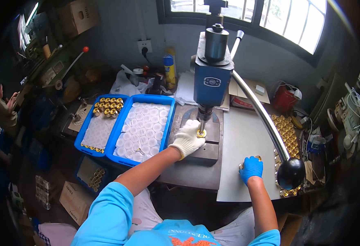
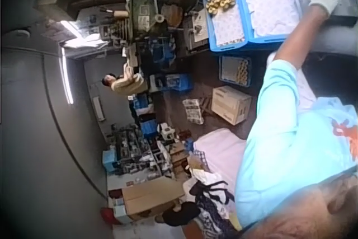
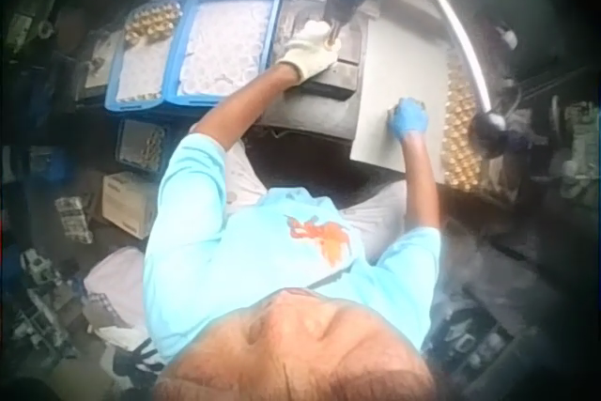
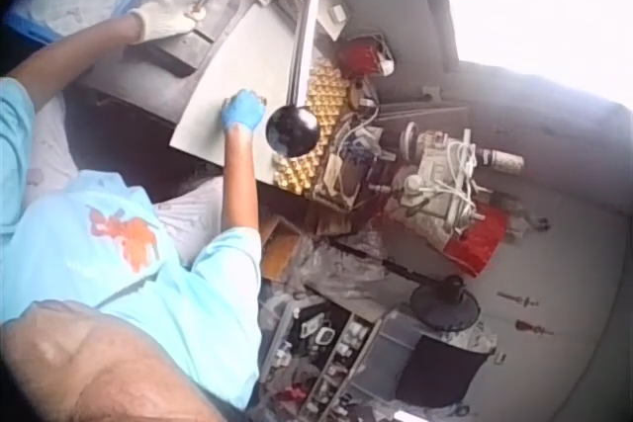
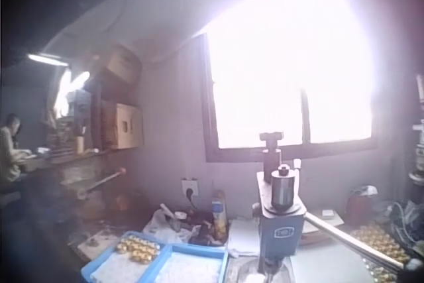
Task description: The person assembles or shapes brass metal components by hand, operating a hand-lever press.
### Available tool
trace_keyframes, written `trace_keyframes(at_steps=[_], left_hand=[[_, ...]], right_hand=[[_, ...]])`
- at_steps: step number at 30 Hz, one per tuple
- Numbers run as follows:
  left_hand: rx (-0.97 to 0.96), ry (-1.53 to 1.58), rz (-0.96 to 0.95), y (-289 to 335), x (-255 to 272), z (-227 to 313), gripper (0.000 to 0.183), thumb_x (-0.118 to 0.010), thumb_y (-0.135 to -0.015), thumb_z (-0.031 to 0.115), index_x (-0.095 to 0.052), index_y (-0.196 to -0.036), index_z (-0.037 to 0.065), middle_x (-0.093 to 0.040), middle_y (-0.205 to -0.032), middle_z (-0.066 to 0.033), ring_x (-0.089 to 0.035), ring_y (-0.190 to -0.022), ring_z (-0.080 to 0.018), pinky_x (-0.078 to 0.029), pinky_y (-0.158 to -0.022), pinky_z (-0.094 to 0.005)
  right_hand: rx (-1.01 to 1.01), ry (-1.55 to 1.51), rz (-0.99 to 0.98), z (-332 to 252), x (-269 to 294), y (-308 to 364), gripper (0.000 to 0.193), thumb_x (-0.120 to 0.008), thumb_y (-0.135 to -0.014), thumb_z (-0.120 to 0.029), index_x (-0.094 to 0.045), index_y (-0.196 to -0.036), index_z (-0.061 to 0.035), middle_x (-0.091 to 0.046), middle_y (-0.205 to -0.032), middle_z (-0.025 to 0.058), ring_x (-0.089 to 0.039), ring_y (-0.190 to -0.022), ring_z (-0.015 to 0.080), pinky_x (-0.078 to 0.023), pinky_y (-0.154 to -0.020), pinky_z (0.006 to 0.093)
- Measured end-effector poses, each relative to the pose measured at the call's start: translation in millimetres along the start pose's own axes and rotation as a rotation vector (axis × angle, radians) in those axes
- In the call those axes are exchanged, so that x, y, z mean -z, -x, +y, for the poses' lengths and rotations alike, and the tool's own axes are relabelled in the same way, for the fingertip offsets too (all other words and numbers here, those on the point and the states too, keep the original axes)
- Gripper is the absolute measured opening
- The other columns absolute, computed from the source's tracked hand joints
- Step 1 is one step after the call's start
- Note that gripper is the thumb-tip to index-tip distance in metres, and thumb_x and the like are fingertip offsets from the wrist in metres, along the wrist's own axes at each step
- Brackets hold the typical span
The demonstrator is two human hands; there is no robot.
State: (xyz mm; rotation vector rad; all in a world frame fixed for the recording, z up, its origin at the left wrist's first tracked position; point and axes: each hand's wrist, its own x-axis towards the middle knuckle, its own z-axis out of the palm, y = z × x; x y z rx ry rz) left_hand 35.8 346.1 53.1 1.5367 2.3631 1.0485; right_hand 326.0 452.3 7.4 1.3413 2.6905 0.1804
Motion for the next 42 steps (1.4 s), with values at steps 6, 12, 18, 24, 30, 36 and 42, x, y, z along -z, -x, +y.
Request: trace_keyframes(at_steps=[6, 12, 18, 24, 30, 36, 42], left_hand=[[-0.079, -0.01, 0.063, 29.1, 62.0, -23.9, 0.046, -0.076, -0.079, 0.025, -0.059, -0.118, 0.007, -0.06, -0.111, -0.0217, -0.063, -0.102, -0.0416, -0.052, -0.087, -0.0495], [-0.026, -0.089, 0.559, 28.9, 172.6, -161.4, 0.044, -0.074, -0.081, 0.024, -0.061, -0.119, 0.007, -0.06, -0.117, -0.0202, -0.061, -0.105, -0.0392, -0.051, -0.09, -0.0478], [0.504, -0.328, 0.546, 37.3, 236.6, -299.0, 0.051, -0.078, -0.075, 0.024, -0.06, -0.12, 0.009, -0.056, -0.129, -0.019, -0.059, -0.116, -0.039, -0.051, -0.098, -0.0464], [0.517, -0.235, 0.383, 16.3, 236.7, -345.1, 0.052, -0.082, -0.073, 0.026, -0.063, -0.117, 0.008, -0.059, -0.127, -0.0198, -0.06, -0.115, -0.0381, -0.051, -0.1, -0.0454], [0.421, -0.313, 0.378, 3.7, 239.4, -360.6, 0.05, -0.082, -0.071, 0.027, -0.064, -0.112, 0.008, -0.062, -0.117, -0.0183, -0.061, -0.109, -0.0372, -0.051, -0.095, -0.0454], [0.448, -0.341, 0.519, 31.1, 254.5, -345.9, 0.046, -0.085, -0.071, 0.032, -0.062, -0.101, 0.004, -0.063, -0.107, -0.0205, -0.064, -0.1, -0.0388, -0.052, -0.088, -0.0465], [0.263, -0.034, 0.489, 55.7, 259.8, -268.4, 0.04, -0.088, -0.073, 0.021, -0.06, -0.096, 0.002, -0.063, -0.096, -0.0113, -0.066, -0.082, -0.0218, -0.054, -0.075, -0.0361]], right_hand=[[0.179, -1.356, 0.333, -5.5, 146.7, 10.4, 0.045, -0.055, -0.106, -0.032, -0.059, -0.137, -0.0007, -0.061, -0.138, 0.0116, -0.065, -0.116, 0.0238, -0.051, -0.098, 0.0339], [0.552, -1.2, 0.513, -21.9, 288.4, 93.3, 0.059, -0.04, -0.107, -0.043, -0.05, -0.146, -0.0001, -0.052, -0.149, 0.0207, -0.056, -0.131, 0.0317, -0.049, -0.105, 0.0425], [-0.078, -1.059, 0.201, -89.5, 224.8, 94.0, 0.055, -0.047, -0.105, -0.009, -0.033, -0.158, -0.0094, -0.064, -0.126, 0.0201, -0.069, -0.076, 0.0156, -0.052, -0.05, 0.0233], [-0.312, -1.428, 0.169, -108.0, 108.2, -12.4, 0.023, -0.057, -0.104, -0.018, -0.062, -0.118, -0.0007, -0.058, -0.064, 0.0018, -0.051, -0.046, 0.0084, -0.045, -0.041, 0.0255], [-0.146, -1.252, 0.7, -108.5, 46.3, -80.1, 0.019, -0.06, -0.104, -0.018, -0.068, -0.109, -0.0025, -0.049, -0.059, -0.0029, -0.048, -0.044, 0.0059, -0.041, -0.039, 0.0259], [-0.039, -1.444, 0.513, -116.2, 47.7, -84.4, 0.025, -0.064, -0.102, -0.025, -0.069, -0.112, -0.0023, -0.057, -0.064, 0.0001, -0.053, -0.052, 0.0064, -0.043, -0.048, 0.0269], [0.296, -2.238, -0.176, -68.6, 78.3, -50.7, 0.074, -0.034, -0.105, -0.061, -0.05, -0.144, -0.0008, -0.069, -0.119, 0.0157, -0.065, -0.115, 0.0258, -0.047, -0.105, 0.0409]])
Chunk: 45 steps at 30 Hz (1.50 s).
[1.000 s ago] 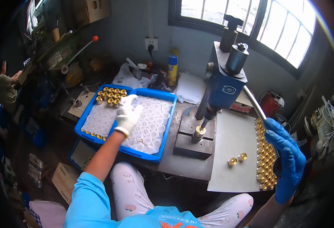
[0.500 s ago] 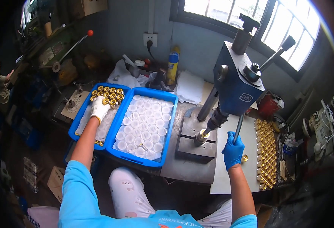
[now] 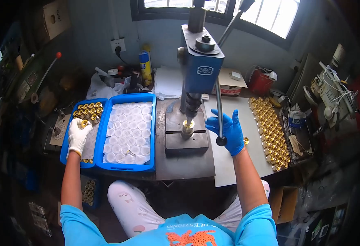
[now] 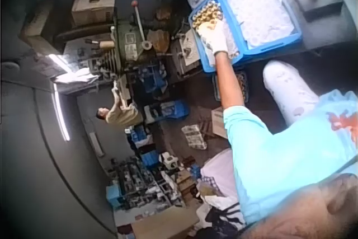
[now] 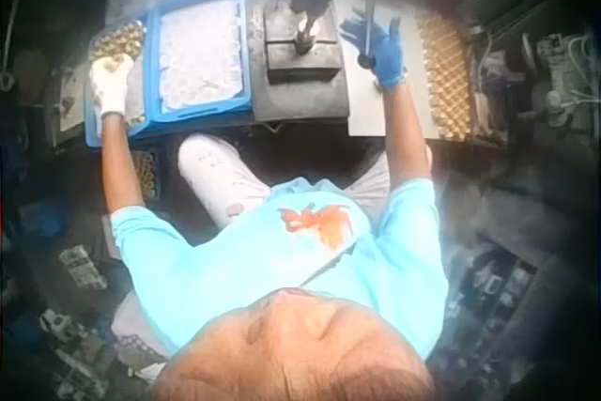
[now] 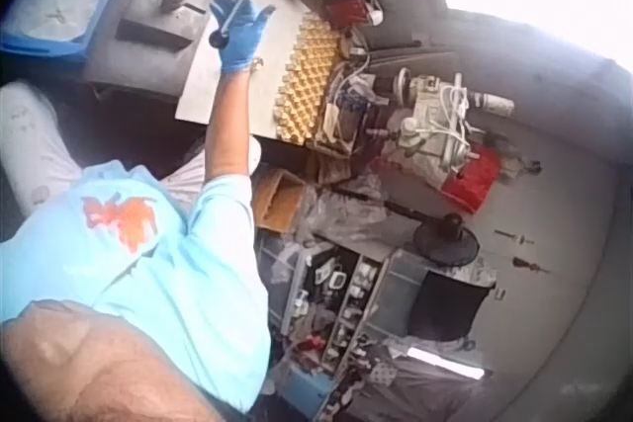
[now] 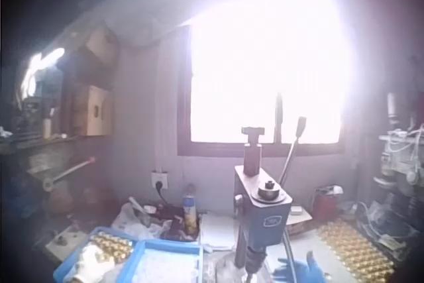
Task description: The person assembles or shapes brass metal components by hand, operating a hand-lever press.
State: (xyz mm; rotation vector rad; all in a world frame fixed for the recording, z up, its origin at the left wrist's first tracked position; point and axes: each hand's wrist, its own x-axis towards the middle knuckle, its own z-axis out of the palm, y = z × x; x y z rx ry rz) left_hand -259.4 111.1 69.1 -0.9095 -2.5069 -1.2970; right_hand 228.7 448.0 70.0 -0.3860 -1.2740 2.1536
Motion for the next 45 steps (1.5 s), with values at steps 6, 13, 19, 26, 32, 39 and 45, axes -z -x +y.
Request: trace_keyframes(at_steps=[6, 13, 19, 26, 32, 39, 45], left_hand=[[-0.091, 0.356, -0.261, 64.4, -37.8, 93.9, 0.044, -0.087, -0.072, 0.016, -0.062, -0.105, 0.004, -0.068, -0.098, -0.0095, -0.068, -0.087, -0.0175, -0.056, -0.078, -0.0329], [-0.25, 0.233, -0.391, 116.5, -98.7, 195.0, 0.043, -0.084, -0.073, 0.017, -0.06, -0.106, 0.002, -0.064, -0.095, -0.0087, -0.065, -0.084, -0.0171, -0.054, -0.076, -0.0324], [-0.286, 0.241, -0.398, 131.2, -163.7, 238.4, 0.04, -0.084, -0.072, 0.018, -0.062, -0.101, 0.002, -0.062, -0.097, -0.0131, -0.066, -0.081, -0.0236, -0.055, -0.075, -0.0355], [-0.333, 0.12, -0.382, 143.0, -211.2, 257.2, 0.037, -0.084, -0.074, 0.026, -0.063, -0.095, 0.004, -0.063, -0.095, -0.0158, -0.067, -0.082, -0.0323, -0.055, -0.073, -0.0405], [-0.334, -0.01, -0.394, 142.0, -223.6, 254.0, 0.039, -0.08, -0.076, 0.036, -0.064, -0.096, 0.007, -0.061, -0.098, -0.0184, -0.067, -0.085, -0.0389, -0.054, -0.074, -0.0485], [-0.457, 0.077, -0.3, 129.3, -169.7, 234.4, 0.043, -0.077, -0.08, 0.034, -0.063, -0.113, 0.009, -0.061, -0.112, -0.019, -0.065, -0.097, -0.0401, -0.054, -0.081, -0.0501], [-0.189, 0.02, 0.059, 41.9, -72.1, 103.4, 0.035, -0.075, -0.082, 0.025, -0.065, -0.112, 0.01, -0.063, -0.111, -0.0162, -0.065, -0.095, -0.0352, -0.053, -0.083, -0.0447]], right_hand=[[-0.047, 0.573, 0.134, 68.6, -21.6, -24.0, 0.069, -0.076, -0.087, -0.01, -0.047, -0.15, -0.0036, -0.06, -0.139, 0.0109, -0.06, -0.121, 0.0168, -0.049, -0.101, 0.0301], [0.031, 0.535, 0.201, 86.0, -33.0, -30.5, 0.055, -0.078, -0.085, -0.012, -0.06, -0.136, -0.0028, -0.065, -0.13, 0.0087, -0.064, -0.11, 0.0156, -0.05, -0.098, 0.0286], [0.142, 0.926, 0.385, 59.2, -9.7, -20.8, 0.043, -0.081, -0.08, -0.014, -0.067, -0.119, -0.0044, -0.065, -0.115, 0.0092, -0.063, -0.107, 0.0207, -0.051, -0.096, 0.0344], [-0.207, 1.861, 0.408, 42.7, 80.7, 8.9, 0.023, -0.07, -0.081, -0.019, -0.073, -0.098, -0.0052, -0.062, -0.109, 0.0232, -0.065, -0.099, 0.0418, -0.054, -0.087, 0.0481], [-0.351, 2.031, 0.257, 47.2, 94.6, 14.0, 0.029, -0.071, -0.083, -0.03, -0.073, -0.102, -0.0086, -0.066, -0.111, 0.0185, -0.066, -0.102, 0.0382, -0.054, -0.09, 0.0466], [0.199, 0.953, 0.335, -77.1, 22.9, 26.9, 0.057, -0.068, -0.097, -0.041, -0.06, -0.135, 0.0006, -0.064, -0.133, 0.0129, -0.064, -0.115, 0.0237, -0.047, -0.103, 0.0345], [0.425, 1.037, -0.119, -200.6, -129.7, 118.0, 0.059, -0.045, -0.107, -0.041, -0.043, -0.152, -0.0032, -0.05, -0.148, 0.0244, -0.062, -0.125, 0.0348, -0.058, -0.095, 0.0382]])
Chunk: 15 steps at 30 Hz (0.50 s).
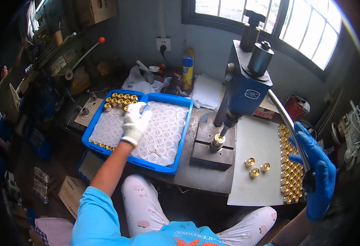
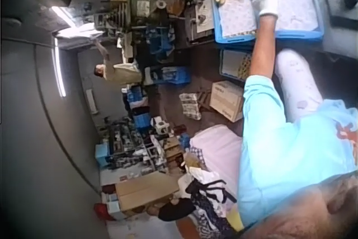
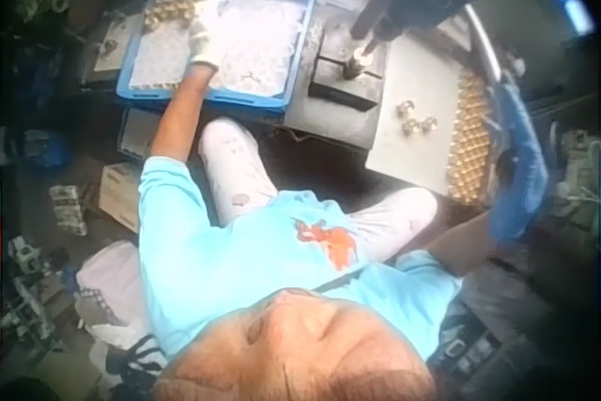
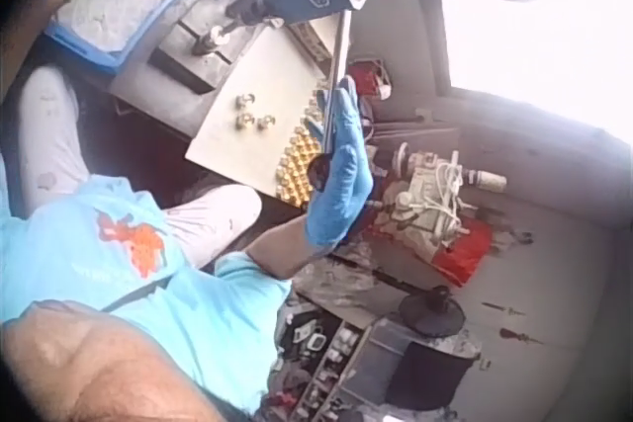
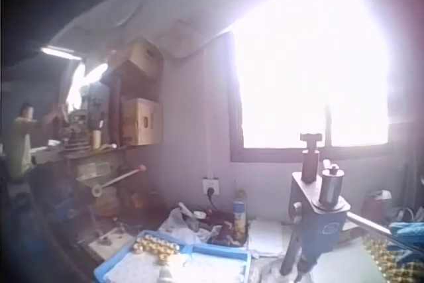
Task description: The person assembles or shapes brass metal components by hand, operating a hand-lever press.
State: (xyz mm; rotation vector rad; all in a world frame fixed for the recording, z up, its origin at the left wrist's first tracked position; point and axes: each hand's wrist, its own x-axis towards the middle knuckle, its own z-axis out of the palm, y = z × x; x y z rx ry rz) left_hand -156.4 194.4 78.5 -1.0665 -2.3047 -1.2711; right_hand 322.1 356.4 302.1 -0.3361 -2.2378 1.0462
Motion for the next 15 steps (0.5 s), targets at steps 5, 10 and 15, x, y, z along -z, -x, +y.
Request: trace_keyframes(at_steps=[5, 10, 15], left_hand=[[0.343, -0.329, -0.08, -32.3, 38.9, -96.6, 0.055, -0.076, -0.08, 0.04, -0.06, -0.123, 0.008, -0.06, -0.125, -0.0197, -0.061, -0.115, -0.0389, -0.051, -0.095, -0.0479], [0.426, -0.375, -0.239, -46.7, 24.2, -125.2, 0.057, -0.077, -0.078, 0.044, -0.063, -0.12, 0.007, -0.061, -0.125, -0.021, -0.063, -0.113, -0.0393, -0.053, -0.094, -0.0486], [0.338, -0.381, -0.172, -52.1, 9.4, -148.3, 0.049, -0.079, -0.077, 0.042, -0.065, -0.104, 0.003, -0.067, -0.108, -0.0206, -0.066, -0.102, -0.0362, -0.052, -0.09, -0.0457]], right_hand=[[-0.622, 0.28, 0.109, 15.3, -80.5, 15.7, 0.078, -0.044, -0.098, 0.008, -0.013, -0.164, -0.0189, -0.053, -0.145, 0.0231, -0.068, -0.075, 0.0146, -0.054, -0.056, 0.024], [-0.748, -0.094, 0.425, 146.6, -142.1, -7.8, 0.032, -0.058, -0.104, -0.021, -0.055, -0.13, -0.0035, -0.054, -0.065, 0.0016, -0.051, -0.049, 0.008, -0.041, -0.04, 0.0246], [-0.566, -0.024, 0.63, 222.4, -166.1, -22.4, 0.022, -0.06, -0.104, -0.026, -0.066, -0.107, -0.0051, -0.047, -0.058, -0.0028, -0.047, -0.045, 0.0069, -0.04, -0.04, 0.0262]])
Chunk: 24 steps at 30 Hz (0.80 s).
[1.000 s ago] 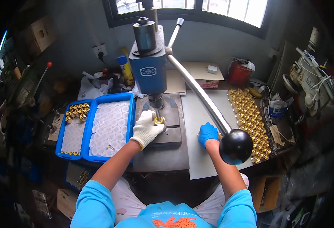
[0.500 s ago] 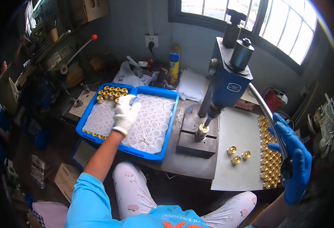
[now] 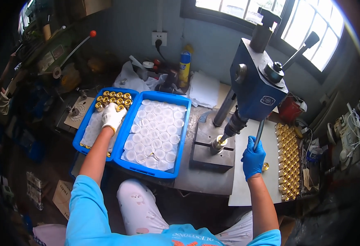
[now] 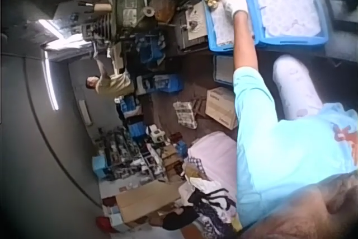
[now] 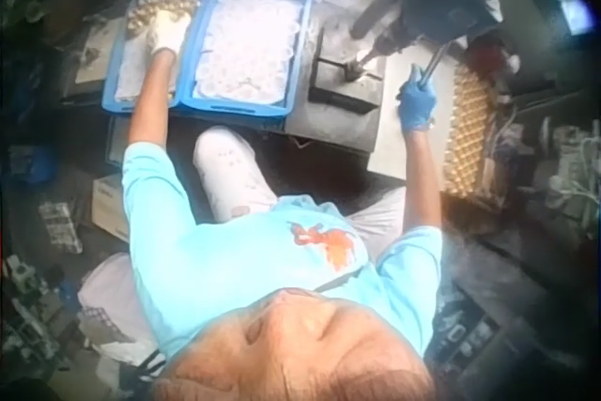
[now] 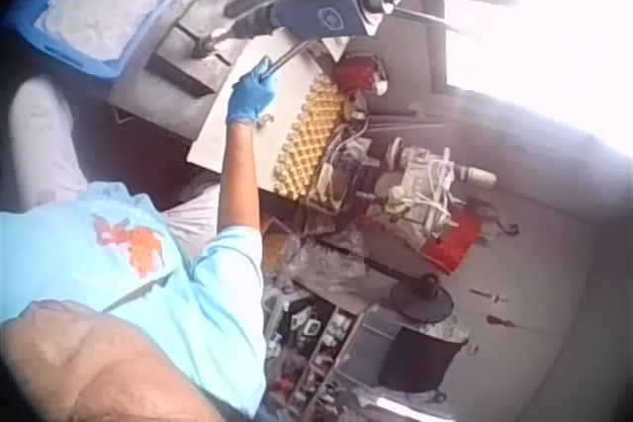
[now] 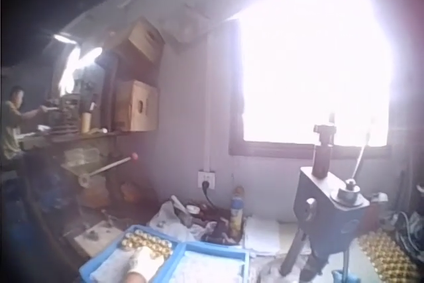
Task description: The person assembles or shapes brass metal components by hand, operating a hand-lever press.
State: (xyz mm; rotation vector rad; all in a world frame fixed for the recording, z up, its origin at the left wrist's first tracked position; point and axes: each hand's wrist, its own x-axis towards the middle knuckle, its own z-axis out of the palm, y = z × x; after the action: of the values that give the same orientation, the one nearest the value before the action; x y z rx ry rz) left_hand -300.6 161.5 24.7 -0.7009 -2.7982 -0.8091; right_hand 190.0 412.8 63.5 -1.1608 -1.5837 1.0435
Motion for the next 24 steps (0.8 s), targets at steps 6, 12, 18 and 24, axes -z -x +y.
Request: trace_keyframes(at_steps=[6, 12, 18, 24], left_hand=[[-0.028, 0.097, 0.071, 6.2, 2.6, 11.0, 0.045, -0.081, -0.075, 0.037, -0.064, -0.101, 0.004, -0.066, -0.107, -0.0185, -0.065, -0.101, -0.0362, -0.053, -0.088, -0.0463], [-0.059, 0.331, 0.13, 45.0, 51.6, 23.7, 0.039, -0.086, -0.074, 0.029, -0.062, -0.092, 0.004, -0.067, -0.089, -0.0105, -0.066, -0.077, -0.023, -0.054, -0.073, -0.0366], [-0.311, 0.577, -0.006, 114.5, 62.5, 86.7, 0.042, -0.087, -0.074, 0.022, -0.064, -0.105, 0.004, -0.065, -0.094, -0.007, -0.065, -0.082, -0.0165, -0.055, -0.074, -0.0322], [-0.455, 0.564, -0.237, 182.7, 49.0, 195.3, 0.037, -0.083, -0.078, 0.019, -0.065, -0.105, 0.002, -0.066, -0.095, -0.0058, -0.063, -0.082, -0.0131, -0.052, -0.075, -0.0287]], right_hand=[[0.289, 0.146, 0.107, 35.3, -14.0, -31.0, 0.027, -0.059, -0.104, -0.03, -0.066, -0.11, -0.0042, -0.055, -0.061, 0.0012, -0.053, -0.049, 0.0078, -0.043, -0.045, 0.0282], [-0.073, -0.344, -0.547, 13.1, 17.5, -30.7, 0.057, -0.048, -0.104, -0.054, -0.064, -0.127, -0.0038, -0.069, -0.084, 0.0072, -0.067, -0.071, 0.0148, -0.053, -0.066, 0.0279], [-0.118, -0.572, -0.617, 33.0, 20.2, -24.2, 0.058, -0.053, -0.104, -0.038, -0.046, -0.149, -0.0012, -0.059, -0.14, 0.0178, -0.055, -0.132, 0.0258, -0.045, -0.11, 0.038], [-0.038, -0.291, -0.599, 54.9, -32.3, -3.8, 0.067, -0.073, -0.088, -0.008, -0.047, -0.149, -0.005, -0.06, -0.138, 0.0106, -0.064, -0.112, 0.0168, -0.052, -0.097, 0.0294]])
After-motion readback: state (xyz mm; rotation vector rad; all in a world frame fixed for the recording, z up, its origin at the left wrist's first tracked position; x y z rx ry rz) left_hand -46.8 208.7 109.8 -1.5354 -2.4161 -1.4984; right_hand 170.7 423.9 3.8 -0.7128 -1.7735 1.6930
